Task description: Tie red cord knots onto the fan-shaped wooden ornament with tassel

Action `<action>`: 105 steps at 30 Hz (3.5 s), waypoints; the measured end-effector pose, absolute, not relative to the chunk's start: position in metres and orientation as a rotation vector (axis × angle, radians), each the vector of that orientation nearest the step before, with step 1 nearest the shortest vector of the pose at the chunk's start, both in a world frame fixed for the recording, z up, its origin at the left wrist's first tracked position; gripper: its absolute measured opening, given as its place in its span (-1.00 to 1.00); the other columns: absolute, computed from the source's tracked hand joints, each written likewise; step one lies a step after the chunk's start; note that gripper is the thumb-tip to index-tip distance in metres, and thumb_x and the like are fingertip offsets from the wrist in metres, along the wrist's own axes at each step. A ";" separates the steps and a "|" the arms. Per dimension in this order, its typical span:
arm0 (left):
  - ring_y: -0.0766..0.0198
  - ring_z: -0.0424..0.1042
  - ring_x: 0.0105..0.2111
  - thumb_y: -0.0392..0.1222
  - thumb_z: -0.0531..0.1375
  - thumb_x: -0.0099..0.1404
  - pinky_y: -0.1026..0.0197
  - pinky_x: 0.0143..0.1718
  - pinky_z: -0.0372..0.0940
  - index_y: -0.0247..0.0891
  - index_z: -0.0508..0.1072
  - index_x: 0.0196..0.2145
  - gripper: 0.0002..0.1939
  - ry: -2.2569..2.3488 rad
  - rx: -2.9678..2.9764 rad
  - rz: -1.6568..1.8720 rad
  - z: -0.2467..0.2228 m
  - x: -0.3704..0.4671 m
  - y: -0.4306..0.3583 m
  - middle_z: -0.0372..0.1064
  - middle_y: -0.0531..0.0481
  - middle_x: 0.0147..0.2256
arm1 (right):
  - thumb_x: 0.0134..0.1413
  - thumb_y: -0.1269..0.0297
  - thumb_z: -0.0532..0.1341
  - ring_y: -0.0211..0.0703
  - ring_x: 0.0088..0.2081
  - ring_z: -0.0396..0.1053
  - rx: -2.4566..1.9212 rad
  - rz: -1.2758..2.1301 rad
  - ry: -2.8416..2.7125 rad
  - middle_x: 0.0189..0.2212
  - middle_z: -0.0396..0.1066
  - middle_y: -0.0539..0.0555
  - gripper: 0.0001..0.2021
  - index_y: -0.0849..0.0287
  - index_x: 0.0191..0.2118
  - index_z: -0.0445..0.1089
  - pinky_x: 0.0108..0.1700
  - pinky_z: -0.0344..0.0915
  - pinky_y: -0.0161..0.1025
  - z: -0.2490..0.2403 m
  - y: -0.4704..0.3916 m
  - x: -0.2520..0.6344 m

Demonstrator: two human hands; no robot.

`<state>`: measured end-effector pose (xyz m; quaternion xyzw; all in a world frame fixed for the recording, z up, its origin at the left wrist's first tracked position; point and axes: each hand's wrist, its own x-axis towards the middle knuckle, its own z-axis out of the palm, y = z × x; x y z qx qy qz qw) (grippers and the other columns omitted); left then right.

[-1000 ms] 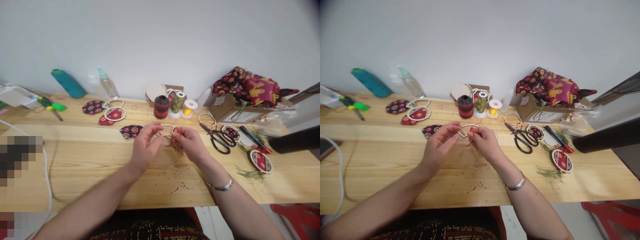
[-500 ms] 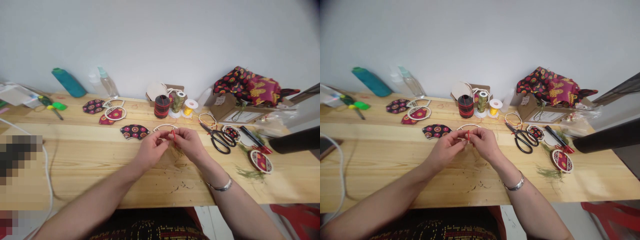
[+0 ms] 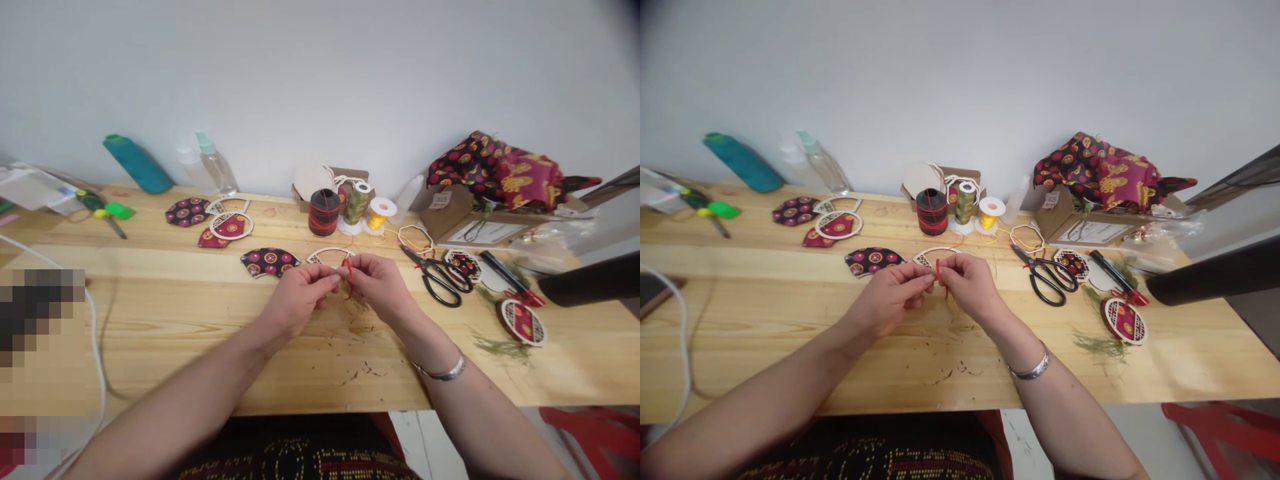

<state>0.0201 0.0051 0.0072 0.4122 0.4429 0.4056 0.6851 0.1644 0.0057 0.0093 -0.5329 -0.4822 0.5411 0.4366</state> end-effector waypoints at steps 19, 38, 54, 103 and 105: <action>0.54 0.07 -0.69 -0.19 0.35 -0.05 0.40 -0.67 -0.06 -0.37 0.52 -0.52 -0.84 1.041 0.818 0.987 0.010 0.019 0.008 0.34 0.06 -0.61 | 0.08 0.22 0.16 -0.32 -0.52 0.20 -1.340 1.131 -1.566 -0.56 0.36 -0.03 -0.80 0.21 -0.42 0.45 -0.44 0.14 -0.34 0.014 0.005 0.171; 0.55 -0.07 -0.71 -0.22 0.39 -0.12 0.37 -0.68 -0.21 -0.37 0.52 -0.52 -0.81 1.010 0.641 1.037 0.006 0.018 0.011 0.09 0.19 -0.74 | 0.24 0.31 0.01 -0.25 -0.47 0.30 -1.308 0.280 -2.300 -0.45 0.47 0.08 -0.76 0.19 -0.32 0.40 -0.42 0.08 -0.29 0.014 -0.015 0.163; 0.59 -0.03 -0.74 -0.27 0.35 -0.05 0.42 -0.73 -0.16 -0.38 0.51 -0.52 -0.87 0.940 0.556 0.971 0.007 0.017 0.012 0.33 0.07 -0.63 | 0.18 0.29 0.10 -0.28 -0.52 0.22 -1.209 0.525 -1.899 -0.59 0.32 0.01 -0.73 0.17 -0.53 0.38 -0.42 0.16 -0.29 0.023 -0.011 0.168; 0.57 -0.05 -0.71 -0.25 0.35 -0.10 0.41 -0.69 -0.14 -0.39 0.54 -0.54 -0.86 0.948 0.667 0.886 0.007 0.022 0.005 0.27 0.07 -0.65 | -0.06 0.40 0.24 -0.29 -0.50 0.32 -1.371 0.877 -1.533 -0.56 0.47 0.00 -0.90 0.20 -0.52 0.46 -0.40 0.21 -0.33 0.009 0.006 0.167; 0.57 -0.07 -0.70 -0.23 0.35 -0.08 0.40 -0.69 -0.15 -0.39 0.53 -0.55 -0.85 0.949 0.692 0.874 0.006 0.022 0.005 0.28 0.06 -0.64 | -0.03 0.42 0.22 -0.28 -0.48 0.34 -1.389 0.756 -1.618 -0.54 0.48 0.00 -0.89 0.19 -0.51 0.46 -0.39 0.21 -0.33 0.009 0.005 0.168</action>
